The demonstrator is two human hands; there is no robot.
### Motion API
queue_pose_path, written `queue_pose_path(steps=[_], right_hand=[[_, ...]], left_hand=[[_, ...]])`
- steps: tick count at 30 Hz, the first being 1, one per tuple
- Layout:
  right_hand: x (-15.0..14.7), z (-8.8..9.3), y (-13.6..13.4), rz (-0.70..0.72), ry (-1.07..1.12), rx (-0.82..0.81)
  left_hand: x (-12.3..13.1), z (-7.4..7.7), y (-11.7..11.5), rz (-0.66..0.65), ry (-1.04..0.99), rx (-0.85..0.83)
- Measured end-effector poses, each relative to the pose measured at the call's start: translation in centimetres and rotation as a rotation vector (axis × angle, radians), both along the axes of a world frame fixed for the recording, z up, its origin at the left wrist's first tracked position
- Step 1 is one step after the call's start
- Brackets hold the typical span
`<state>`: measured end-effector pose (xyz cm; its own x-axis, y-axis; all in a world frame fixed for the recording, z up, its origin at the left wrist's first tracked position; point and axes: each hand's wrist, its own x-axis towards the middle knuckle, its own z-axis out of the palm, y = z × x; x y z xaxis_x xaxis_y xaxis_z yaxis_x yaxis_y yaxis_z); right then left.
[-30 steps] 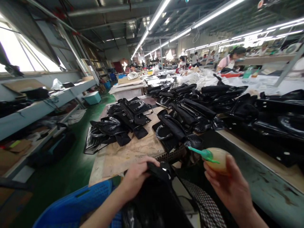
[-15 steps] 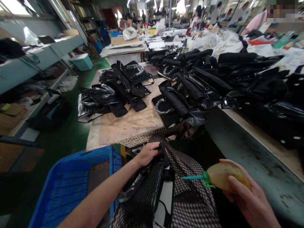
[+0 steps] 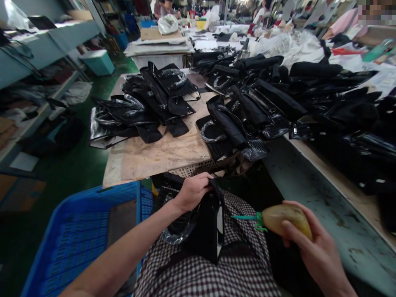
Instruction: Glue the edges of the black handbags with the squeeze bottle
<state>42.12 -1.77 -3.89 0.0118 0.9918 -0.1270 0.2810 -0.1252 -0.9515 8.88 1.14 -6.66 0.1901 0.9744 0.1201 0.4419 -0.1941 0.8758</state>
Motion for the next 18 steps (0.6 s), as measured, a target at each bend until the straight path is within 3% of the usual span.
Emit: queue_pose_path(steps=[5,13,18], right_hand=[[-0.7,-0.8,0.2,0.009,-0.008,-0.07],[-1.0,-4.0,1.3,0.081,-0.009,-0.045],[-1.4,-3.9,1.2,0.034,0.055,-0.075]], left_hand=[[0.2,-0.4,-0.1,-0.006,0.022,-0.002],[0.0,-0.2,0.3,-0.003,0.008,-0.023],[-0.4,-0.6,0.3,0.005,-0.017,-0.034]])
